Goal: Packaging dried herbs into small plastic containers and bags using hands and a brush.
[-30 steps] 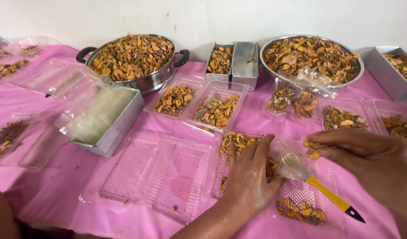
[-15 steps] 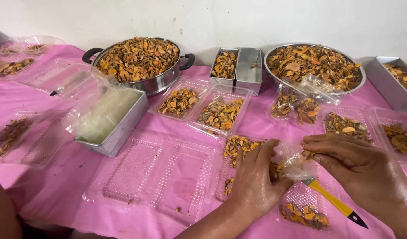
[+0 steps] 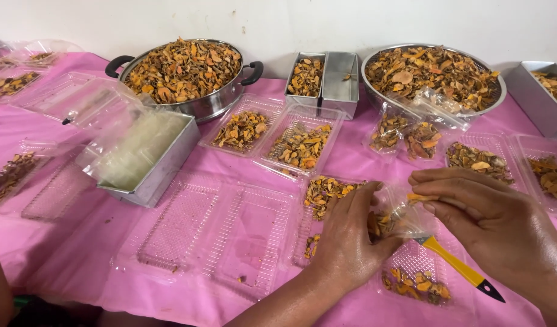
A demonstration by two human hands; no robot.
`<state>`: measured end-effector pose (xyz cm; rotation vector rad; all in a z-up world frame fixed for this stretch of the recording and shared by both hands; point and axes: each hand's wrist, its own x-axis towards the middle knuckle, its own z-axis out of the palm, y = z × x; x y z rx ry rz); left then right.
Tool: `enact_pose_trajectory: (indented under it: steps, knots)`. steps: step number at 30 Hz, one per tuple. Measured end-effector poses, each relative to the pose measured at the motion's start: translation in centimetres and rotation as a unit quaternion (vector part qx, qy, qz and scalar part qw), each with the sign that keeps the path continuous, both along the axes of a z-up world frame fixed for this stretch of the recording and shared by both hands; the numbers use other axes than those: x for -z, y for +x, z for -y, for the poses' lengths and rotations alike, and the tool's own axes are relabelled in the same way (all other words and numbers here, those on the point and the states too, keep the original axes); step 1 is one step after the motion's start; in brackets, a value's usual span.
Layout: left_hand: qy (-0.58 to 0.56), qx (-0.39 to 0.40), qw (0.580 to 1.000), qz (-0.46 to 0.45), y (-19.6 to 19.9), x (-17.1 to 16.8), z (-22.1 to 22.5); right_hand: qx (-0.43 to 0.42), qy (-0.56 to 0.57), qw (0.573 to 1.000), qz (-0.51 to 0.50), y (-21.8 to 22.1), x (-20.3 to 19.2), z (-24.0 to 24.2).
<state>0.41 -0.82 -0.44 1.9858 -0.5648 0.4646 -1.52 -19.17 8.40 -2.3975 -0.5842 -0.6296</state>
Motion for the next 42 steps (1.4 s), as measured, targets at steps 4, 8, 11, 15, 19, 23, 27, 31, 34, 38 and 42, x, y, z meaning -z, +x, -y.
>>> enact_pose_trajectory:
  steps: [4, 8, 11, 15, 19, 23, 27, 31, 34, 38, 42]
  knots:
    - [-0.039, 0.022, 0.999, 0.014, 0.1, -0.5, -0.1, -0.029, -0.048, 0.998, 0.021, -0.2, -0.7, 0.0]
    - [-0.182, 0.124, 0.973, -0.074, -0.4, -1.4, 0.1, -0.093, -0.046, 0.993, 0.051, -1.0, -1.7, -0.3]
    - [-0.189, 0.124, 0.951, -0.210, -1.6, -4.3, -0.7, -0.081, -0.061, 0.990, 0.103, -2.0, -3.2, 0.1]
    - [-0.209, 0.103, 0.956, -0.180, -1.0, -3.3, -1.0, -0.047, 0.002, 0.997, 0.069, -2.1, -0.7, 2.4]
    - [-0.243, 0.100, 0.955, -0.141, -1.1, -3.1, -1.1, -0.053, -0.214, 0.959, -0.180, -2.0, 6.1, 6.2]
    - [-0.256, 0.109, 0.954, -0.113, -0.7, -1.9, -0.6, -0.233, -0.302, 0.905, -0.190, -1.7, 11.5, 7.7]
    - [-0.239, 0.117, 0.958, -0.107, -0.7, -1.6, -0.6, -0.229, -0.377, 0.897, 0.005, -0.9, 14.0, 7.7]
    - [-0.226, 0.090, 0.966, -0.089, -0.6, -1.4, -0.5, -0.275, -0.355, 0.890, -0.083, -0.6, 13.3, 6.9]
    - [-0.267, 0.113, 0.952, -0.097, -0.6, -1.3, -0.2, -0.281, -0.334, 0.883, -0.174, -0.7, 12.6, 6.6]
    - [-0.335, 0.185, 0.911, -0.152, -1.1, -1.9, 0.1, -0.312, -0.306, 0.890, -0.127, -0.8, 9.8, 4.7]
    - [-0.361, 0.208, 0.896, -0.155, -0.8, -1.6, 0.0, -0.333, -0.315, 0.885, -0.082, -0.4, 10.6, 5.2]
